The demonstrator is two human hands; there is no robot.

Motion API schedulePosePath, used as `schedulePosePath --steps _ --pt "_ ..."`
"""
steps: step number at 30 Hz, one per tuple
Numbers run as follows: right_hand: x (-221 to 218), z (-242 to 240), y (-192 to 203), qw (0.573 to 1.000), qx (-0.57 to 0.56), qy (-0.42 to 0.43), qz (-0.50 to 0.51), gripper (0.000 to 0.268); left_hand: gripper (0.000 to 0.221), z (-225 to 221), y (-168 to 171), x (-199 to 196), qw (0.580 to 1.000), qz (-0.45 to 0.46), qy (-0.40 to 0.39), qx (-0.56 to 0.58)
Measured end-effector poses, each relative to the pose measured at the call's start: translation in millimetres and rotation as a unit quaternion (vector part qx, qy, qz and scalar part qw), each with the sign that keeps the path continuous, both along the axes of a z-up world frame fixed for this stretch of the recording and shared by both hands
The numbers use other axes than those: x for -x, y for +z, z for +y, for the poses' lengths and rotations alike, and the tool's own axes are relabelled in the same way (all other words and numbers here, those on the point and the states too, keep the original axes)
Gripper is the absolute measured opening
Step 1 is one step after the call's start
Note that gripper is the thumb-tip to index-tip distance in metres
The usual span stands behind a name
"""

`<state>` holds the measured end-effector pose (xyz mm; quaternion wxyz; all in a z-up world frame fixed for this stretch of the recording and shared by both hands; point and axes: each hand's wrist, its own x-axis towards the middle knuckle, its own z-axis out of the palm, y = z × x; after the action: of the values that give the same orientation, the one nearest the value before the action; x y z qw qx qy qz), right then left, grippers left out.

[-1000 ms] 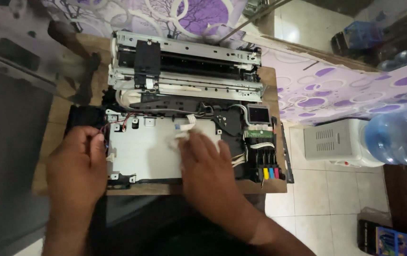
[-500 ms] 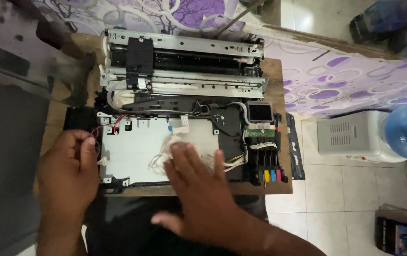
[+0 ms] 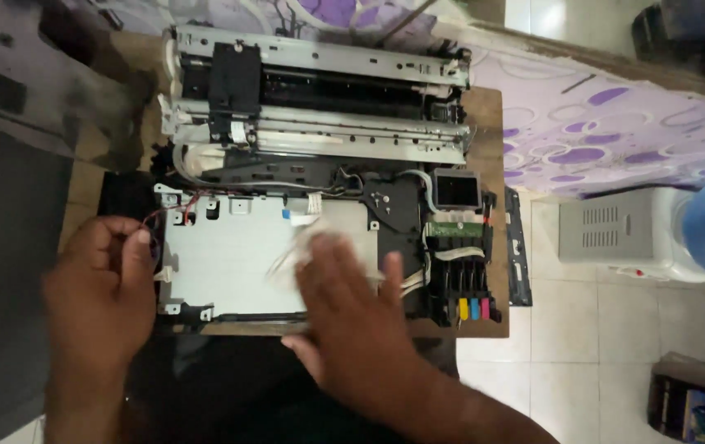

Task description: The person is disassembling a printer, cleaning internal components with a cloth, and removing the ink holder assembly.

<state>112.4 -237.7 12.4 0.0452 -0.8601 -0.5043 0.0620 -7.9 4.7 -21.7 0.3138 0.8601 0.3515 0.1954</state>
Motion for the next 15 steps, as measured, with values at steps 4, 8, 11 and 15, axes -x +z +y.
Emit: schedulePosePath --steps 4,8,11,15 --pt "11 -9 -17 0.988 -0.052 0.122 0.082 0.059 0.011 -3 -1 1 1.000 -0.005 -0.007 -0.006" --pt "-3 -8 0 0.969 -0.115 0.184 0.118 0.046 0.016 -6 6 -1 0.997 0.056 0.012 -0.044" --pt "-21 4 34 0.974 0.009 0.122 0.190 0.062 0.012 -5 11 -5 0.994 0.047 -0.030 -0.090" --pt "-62 -36 50 0.973 0.075 -0.135 0.170 0.055 0.024 -18 11 3 0.974 0.065 0.011 -0.217"
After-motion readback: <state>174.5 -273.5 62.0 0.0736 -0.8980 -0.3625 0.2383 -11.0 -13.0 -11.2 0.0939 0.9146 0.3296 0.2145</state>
